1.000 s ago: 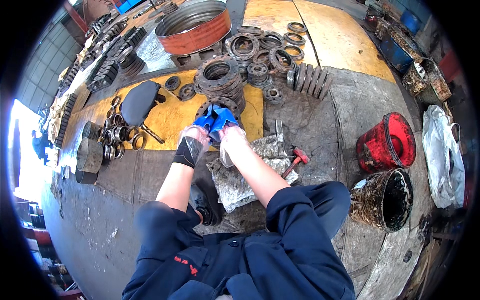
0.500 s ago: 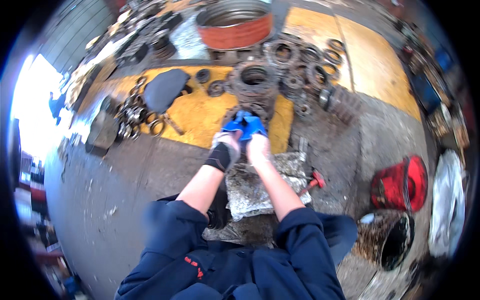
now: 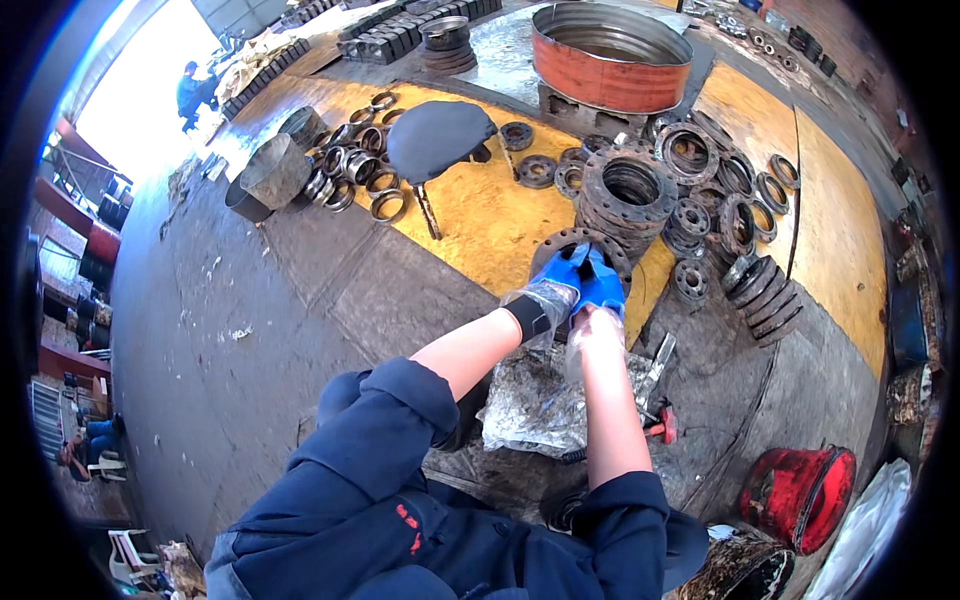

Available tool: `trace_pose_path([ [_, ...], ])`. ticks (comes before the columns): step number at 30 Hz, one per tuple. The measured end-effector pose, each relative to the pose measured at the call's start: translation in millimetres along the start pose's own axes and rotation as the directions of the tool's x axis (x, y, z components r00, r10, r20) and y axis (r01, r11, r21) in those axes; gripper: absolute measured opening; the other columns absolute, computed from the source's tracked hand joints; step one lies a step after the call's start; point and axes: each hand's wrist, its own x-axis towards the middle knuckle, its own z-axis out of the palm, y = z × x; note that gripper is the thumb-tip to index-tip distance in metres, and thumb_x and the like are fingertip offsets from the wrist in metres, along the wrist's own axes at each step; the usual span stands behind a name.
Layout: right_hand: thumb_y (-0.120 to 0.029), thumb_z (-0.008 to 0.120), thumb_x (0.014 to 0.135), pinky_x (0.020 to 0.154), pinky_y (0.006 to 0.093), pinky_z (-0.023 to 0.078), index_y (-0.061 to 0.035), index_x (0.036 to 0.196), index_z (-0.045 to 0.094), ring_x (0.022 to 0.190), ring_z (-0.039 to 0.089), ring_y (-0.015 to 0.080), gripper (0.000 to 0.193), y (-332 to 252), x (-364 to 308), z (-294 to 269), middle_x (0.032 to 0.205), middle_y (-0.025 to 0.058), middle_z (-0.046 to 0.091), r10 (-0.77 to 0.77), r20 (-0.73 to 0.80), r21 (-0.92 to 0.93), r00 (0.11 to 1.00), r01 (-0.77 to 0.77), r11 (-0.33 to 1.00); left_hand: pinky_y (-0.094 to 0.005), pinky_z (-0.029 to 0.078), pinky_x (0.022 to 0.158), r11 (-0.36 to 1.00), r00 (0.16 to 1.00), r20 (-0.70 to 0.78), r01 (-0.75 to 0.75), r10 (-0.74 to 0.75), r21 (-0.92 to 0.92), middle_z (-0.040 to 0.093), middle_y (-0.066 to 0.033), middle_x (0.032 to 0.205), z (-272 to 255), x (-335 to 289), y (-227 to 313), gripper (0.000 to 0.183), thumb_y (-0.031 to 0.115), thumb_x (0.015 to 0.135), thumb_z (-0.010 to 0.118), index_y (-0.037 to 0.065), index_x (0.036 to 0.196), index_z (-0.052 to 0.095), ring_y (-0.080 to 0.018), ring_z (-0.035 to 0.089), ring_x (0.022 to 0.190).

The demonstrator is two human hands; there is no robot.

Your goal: The person uses a tool to apply grease from a container into the internal grooves of a circular metal component, then picks up a different circular component to continue the process.

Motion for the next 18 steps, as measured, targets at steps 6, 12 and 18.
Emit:
trace_pose_path([
  [6,-0.029,0.050,0.103,0.100,0.0357,0.046,-0.0079,0.123,0.064,0.108,0.061,0.0224,0.032,13.3,24.5,-15.2,0.120,0.0074,0.068,-0.251,0.226,-0.614,0.941,0.338,0.713,-0.0381,0.046,0.101,0.965,0.967,-0.062,0.239,-0.246,-0.110,0.064,-0.0098,0.135,-14.7,-23.1,31.2,0.056,0.053,0.104,0.044,0.012,0.141,0.055,-0.0247,0.061,0.118],
  [12,-0.032,0.047,0.105,0.095,0.0365,0.048,-0.0051,0.117,0.066,0.104,0.063,0.0234,0.034,25.5,74.2,-54.1,0.116,0.0107,0.069,-0.156,0.206,-0.253,0.966,0.206,0.945,-0.0350,0.040,0.108,0.882,0.968,-0.169,0.241,-0.186,0.406,0.060,-0.0109,0.141,0.0,-11.6,36.1,0.058,0.051,0.105,0.039,0.010,0.145,0.051,-0.0246,0.058,0.125],
  [18,-0.012,0.060,0.086,0.102,0.0392,0.047,-0.0084,0.105,0.066,0.104,0.063,0.0284,0.021,26.9,56.6,-21.1,0.106,0.0095,0.069,0.131,-0.012,0.438,0.991,-0.113,0.892,-0.0418,0.040,0.110,0.522,0.967,0.199,-0.253,0.158,0.814,0.056,-0.0211,0.139,-32.0,25.4,-30.5,0.046,0.023,0.095,0.048,0.006,0.137,0.052,-0.0343,0.052,0.129],
])
